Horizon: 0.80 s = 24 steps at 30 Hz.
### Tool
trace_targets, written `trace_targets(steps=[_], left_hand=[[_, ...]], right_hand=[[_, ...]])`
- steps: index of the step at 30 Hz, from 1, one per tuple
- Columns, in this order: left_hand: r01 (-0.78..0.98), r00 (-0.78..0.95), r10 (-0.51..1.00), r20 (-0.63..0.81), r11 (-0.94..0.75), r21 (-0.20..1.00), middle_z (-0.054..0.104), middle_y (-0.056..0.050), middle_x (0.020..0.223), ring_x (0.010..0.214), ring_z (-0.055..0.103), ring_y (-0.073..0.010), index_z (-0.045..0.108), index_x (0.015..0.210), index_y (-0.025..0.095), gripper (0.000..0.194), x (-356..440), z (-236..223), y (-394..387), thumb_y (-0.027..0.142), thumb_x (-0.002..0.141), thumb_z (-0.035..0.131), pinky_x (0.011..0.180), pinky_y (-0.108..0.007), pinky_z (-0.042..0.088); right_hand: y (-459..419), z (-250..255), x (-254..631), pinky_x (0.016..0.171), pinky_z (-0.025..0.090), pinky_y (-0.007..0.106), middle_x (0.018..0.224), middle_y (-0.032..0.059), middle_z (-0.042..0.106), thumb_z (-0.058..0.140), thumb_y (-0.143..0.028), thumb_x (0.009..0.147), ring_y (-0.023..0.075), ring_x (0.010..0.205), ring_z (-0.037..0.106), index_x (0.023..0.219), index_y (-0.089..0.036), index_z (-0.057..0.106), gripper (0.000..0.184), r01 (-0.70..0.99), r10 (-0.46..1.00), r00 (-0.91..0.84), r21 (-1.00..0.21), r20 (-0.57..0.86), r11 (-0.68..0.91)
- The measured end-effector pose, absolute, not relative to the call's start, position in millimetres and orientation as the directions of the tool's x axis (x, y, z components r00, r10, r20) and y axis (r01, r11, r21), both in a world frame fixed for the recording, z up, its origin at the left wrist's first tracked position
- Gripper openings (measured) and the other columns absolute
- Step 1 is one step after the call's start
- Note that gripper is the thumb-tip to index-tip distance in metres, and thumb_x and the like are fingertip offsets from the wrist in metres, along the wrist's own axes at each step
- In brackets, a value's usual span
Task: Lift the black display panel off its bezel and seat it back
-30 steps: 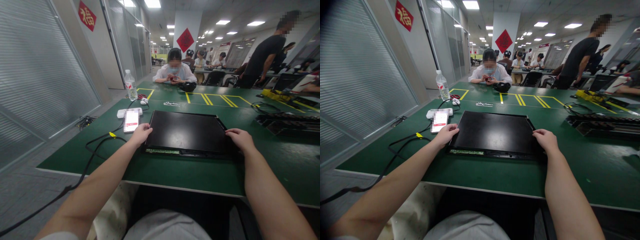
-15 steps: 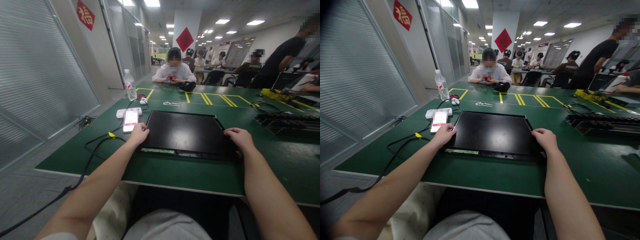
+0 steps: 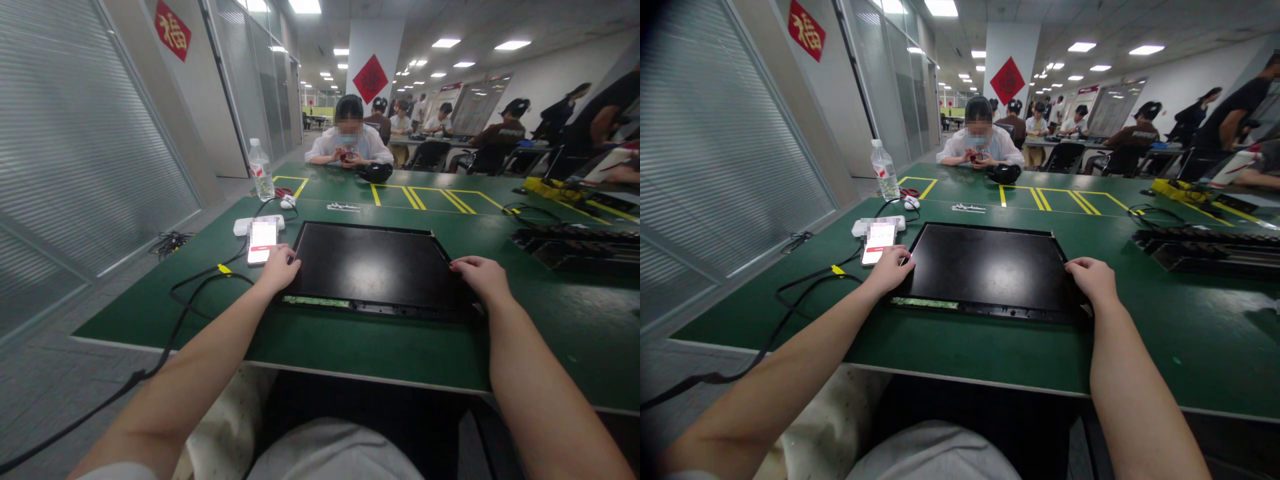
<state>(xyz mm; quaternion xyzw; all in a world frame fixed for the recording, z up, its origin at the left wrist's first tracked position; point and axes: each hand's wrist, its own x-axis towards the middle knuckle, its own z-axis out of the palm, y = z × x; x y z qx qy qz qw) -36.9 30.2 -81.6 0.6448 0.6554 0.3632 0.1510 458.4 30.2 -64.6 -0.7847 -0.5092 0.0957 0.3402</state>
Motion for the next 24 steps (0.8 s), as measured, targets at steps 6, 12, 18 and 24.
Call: trace_targets(steps=[6, 12, 18, 24], left_hand=[[0.729, -0.12, 0.958, 0.262, -0.094, 0.678, 0.065, -0.015, 0.123, 0.134, 0.056, -0.0361, 0.07, 0.084, 0.022, 0.012, -38.8, -83.9, 31.7, 0.03, 0.075, 0.071, 0.117, -0.049, 0.045], [0.752, -0.116, 0.959, 0.258, -0.085, 0.654, 0.065, -0.016, 0.125, 0.132, 0.058, -0.0371, 0.07, 0.082, 0.021, 0.009, -37.8, -81.9, 30.7, 0.03, 0.079, 0.069, 0.118, -0.048, 0.044], [0.736, -0.077, 0.957, 0.28, -0.135, 0.663, 0.069, -0.014, 0.115, 0.13, 0.059, -0.0371, 0.07, 0.076, 0.023, 0.006, -36.9, -79.3, 29.6, 0.028, 0.075, 0.073, 0.119, -0.047, 0.044], [0.755, -0.066, 0.964, 0.257, -0.12, 0.645, 0.068, -0.016, 0.123, 0.13, 0.06, -0.038, 0.072, 0.08, 0.021, 0.01, -35.9, -78.5, 28.6, 0.031, 0.076, 0.071, 0.119, -0.049, 0.043]], right_hand=[[33.0, -67.6, 461.9, 0.081, 0.055, 0.045, 0.069, 0.0042, 0.074, 0.068, -0.039, 0.066, 0.0297, 0.076, 0.069, 0.071, -0.029, 0.078, 0.015, 0.747, 0.87, 0.441, -0.629, 0.223, -0.217], [32.5, -67.1, 461.3, 0.084, 0.055, 0.045, 0.077, 0.0047, 0.078, 0.069, -0.04, 0.067, 0.0285, 0.075, 0.07, 0.075, -0.028, 0.08, 0.018, 0.722, 0.875, 0.45, -0.649, 0.179, -0.238], [34.9, -70.6, 463.7, 0.083, 0.055, 0.046, 0.077, 0.0046, 0.078, 0.068, -0.041, 0.066, 0.0293, 0.076, 0.07, 0.076, -0.028, 0.08, 0.02, 0.708, 0.877, 0.448, -0.669, 0.174, -0.228], [31.1, -64.9, 458.6, 0.086, 0.054, 0.045, 0.08, 0.0048, 0.078, 0.069, -0.039, 0.069, 0.0285, 0.078, 0.07, 0.076, -0.028, 0.08, 0.017, 0.7, 0.872, 0.465, -0.666, 0.151, -0.258]])
